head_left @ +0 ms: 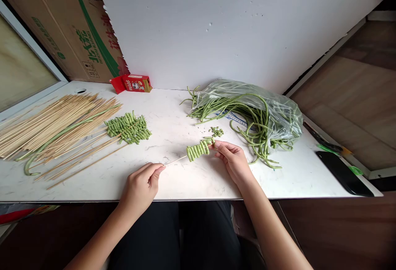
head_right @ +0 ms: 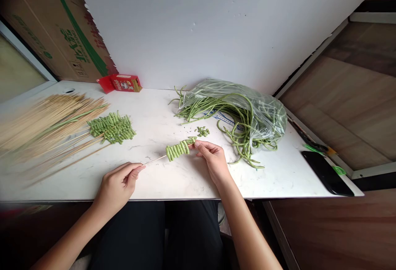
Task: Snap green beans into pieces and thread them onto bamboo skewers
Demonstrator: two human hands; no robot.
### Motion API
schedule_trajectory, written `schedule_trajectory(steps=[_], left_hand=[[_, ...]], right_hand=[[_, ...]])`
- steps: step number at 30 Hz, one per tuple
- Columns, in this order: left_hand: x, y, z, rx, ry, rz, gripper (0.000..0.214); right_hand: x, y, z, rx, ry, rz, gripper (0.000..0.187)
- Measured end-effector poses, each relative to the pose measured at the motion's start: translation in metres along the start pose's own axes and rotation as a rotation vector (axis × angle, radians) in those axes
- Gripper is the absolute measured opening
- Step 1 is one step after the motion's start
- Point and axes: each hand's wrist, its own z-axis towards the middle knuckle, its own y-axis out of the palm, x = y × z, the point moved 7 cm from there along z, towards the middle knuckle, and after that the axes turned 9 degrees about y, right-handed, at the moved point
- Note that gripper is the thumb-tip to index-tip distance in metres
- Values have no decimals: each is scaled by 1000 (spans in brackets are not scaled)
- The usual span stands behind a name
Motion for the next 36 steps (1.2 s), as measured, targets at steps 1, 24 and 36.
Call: schedule_trajectory(steps=[1,24,36], left_hand=[[0,0,0,-1,0,0,21],[-1,0,-1,-2,-5,16,20],[-1,1,-1,-2,5,9,19]], right_hand=[[0,0,0,-1,4,3,24],[5,-2,2,-41,15,-22,26],[4,0,1,-35,2,-64,23]])
